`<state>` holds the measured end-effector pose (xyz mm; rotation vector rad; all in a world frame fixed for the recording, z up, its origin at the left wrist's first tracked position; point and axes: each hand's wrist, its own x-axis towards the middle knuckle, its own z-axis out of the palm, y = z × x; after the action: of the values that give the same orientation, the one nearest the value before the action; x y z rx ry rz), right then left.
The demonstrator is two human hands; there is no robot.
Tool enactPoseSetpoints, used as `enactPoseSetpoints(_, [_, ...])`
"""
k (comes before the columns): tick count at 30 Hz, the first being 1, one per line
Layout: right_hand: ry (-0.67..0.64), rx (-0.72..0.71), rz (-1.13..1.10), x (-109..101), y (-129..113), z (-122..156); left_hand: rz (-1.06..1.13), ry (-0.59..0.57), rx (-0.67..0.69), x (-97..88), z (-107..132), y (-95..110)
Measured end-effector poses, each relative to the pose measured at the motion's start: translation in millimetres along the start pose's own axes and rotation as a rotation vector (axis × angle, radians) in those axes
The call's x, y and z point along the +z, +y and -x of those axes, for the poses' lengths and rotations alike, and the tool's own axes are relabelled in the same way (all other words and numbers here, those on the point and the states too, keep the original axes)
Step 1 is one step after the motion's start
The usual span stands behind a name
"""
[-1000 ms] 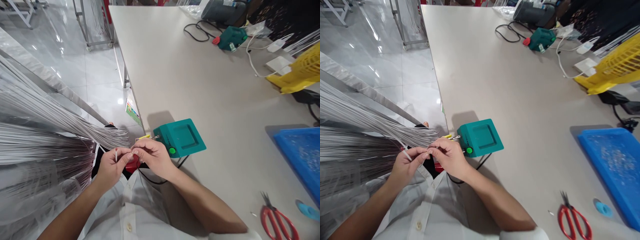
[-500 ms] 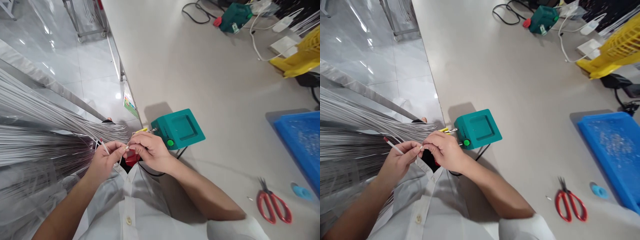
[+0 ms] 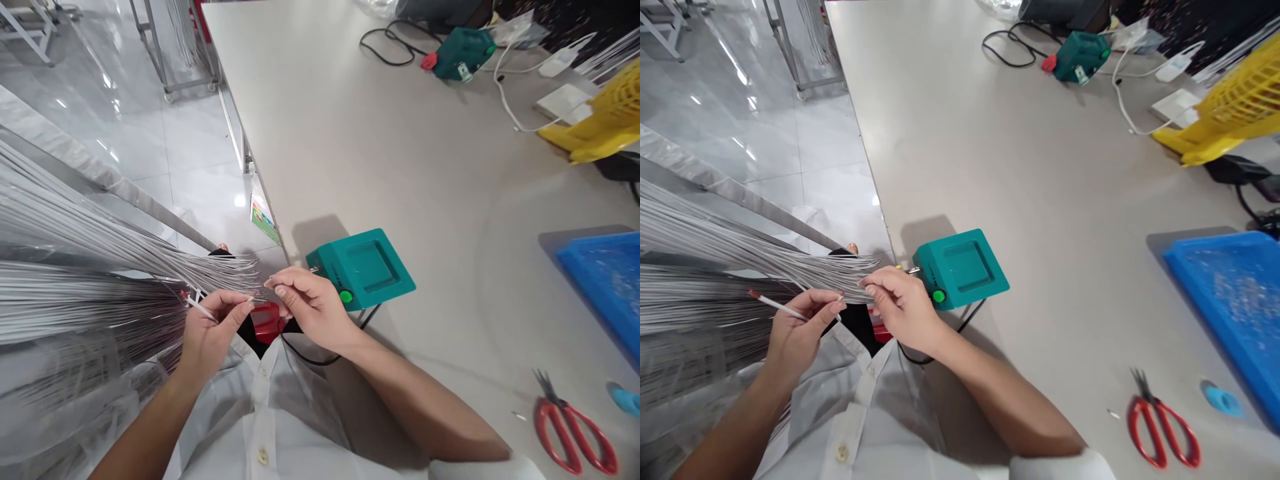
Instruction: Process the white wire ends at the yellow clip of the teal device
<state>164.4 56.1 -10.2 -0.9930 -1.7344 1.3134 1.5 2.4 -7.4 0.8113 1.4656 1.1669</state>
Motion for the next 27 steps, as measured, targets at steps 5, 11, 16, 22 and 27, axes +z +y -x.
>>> enactPoseSetpoints(5, [-0.069, 0.109, -0.147, 3, -1, 2, -0.097, 0.039, 0.050, 4.6, 1, -4])
enactPoseSetpoints(11, [-0.076, 0.123, -0.084, 2, -3, 0, -0.237, 0.097, 0.245, 7.4, 3, -15])
enactPoseSetpoints(16, [-0.088, 0.214, -0.051, 2, -6, 0, -0.471, 0.097, 0.594, 6.0, 4, -24])
enactPoseSetpoints(22, [-0.117, 0.086, 0.113, 1, -10, -4, -0.739, 0.056, 0.902, 3.3, 4, -27])
enactPoseSetpoints(27, [-0.161, 0.097, 0.259, 1, -9, -3, -0.922, 0.072, 1.139, 1.1, 4, -34])
